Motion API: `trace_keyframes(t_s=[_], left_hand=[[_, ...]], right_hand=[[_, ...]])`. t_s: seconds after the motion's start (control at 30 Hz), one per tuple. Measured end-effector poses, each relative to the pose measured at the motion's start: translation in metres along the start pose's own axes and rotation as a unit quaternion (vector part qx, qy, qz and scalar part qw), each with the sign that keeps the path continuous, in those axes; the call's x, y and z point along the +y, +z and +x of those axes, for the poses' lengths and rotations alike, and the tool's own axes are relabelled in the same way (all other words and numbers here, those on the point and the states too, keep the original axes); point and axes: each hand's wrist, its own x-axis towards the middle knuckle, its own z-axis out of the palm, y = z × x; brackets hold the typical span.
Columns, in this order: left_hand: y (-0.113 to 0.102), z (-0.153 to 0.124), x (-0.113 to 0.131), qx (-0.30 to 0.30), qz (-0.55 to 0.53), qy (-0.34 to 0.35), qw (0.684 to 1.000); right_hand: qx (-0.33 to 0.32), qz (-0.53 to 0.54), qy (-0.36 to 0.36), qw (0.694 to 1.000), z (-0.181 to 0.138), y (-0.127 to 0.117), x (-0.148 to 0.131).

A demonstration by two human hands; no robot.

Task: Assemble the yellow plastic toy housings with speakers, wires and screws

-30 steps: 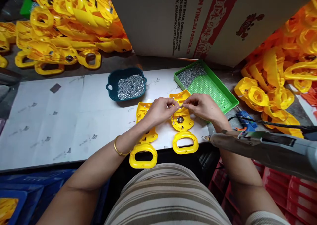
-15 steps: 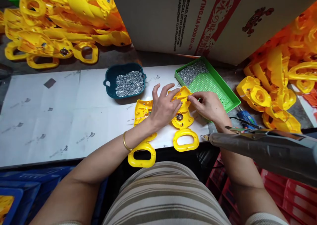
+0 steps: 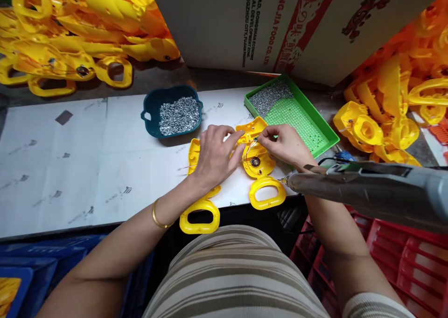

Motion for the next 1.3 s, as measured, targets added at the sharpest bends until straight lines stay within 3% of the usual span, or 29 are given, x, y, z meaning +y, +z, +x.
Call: trace_keyframes(t_s=[0.13,0.37,0.57,0.77,0.87,0.97,1.13,1.3], left_hand=[[-0.009,-0.011,0.005,-0.029,0.01,0.0,1.0],[-0.004,-0.012,0.017,-0.061,0.032,-0.038,0.997],[-0.01,-0.009,0.02,-0.091,0.055,-0.027,0.994],[-0.012,-0.007,0.027,-0.177,-0.08,-0.106,0.975],[-0.009,-0.005,0.027,-0.2,-0.059,-0.108,0.972],[-0.007,0.0,0.025,-0.179,-0.022,-0.073,0.981],[-0.001,0.011,0.019,-0.084,0.02,-0.02,0.996],[0.013,0.013,0.015,-0.053,-0.015,0.004,0.998]], right_hand=[[0.005,-0.012,0.004,1.0,0.0,0.0,-0.001],[0.006,-0.031,0.009,0.999,-0.004,0.003,-0.003],[0.016,-0.119,0.008,0.993,-0.006,0.003,-0.003],[0.011,-0.118,0.015,0.993,-0.008,0.005,-0.008],[-0.003,-0.107,0.011,0.994,-0.008,0.004,-0.008],[-0.016,-0.089,0.002,0.996,-0.007,0.004,-0.005],[-0.023,-0.055,0.001,0.998,-0.006,0.005,0.001],[-0.041,-0.026,-0.008,0.999,-0.004,0.005,0.003]])
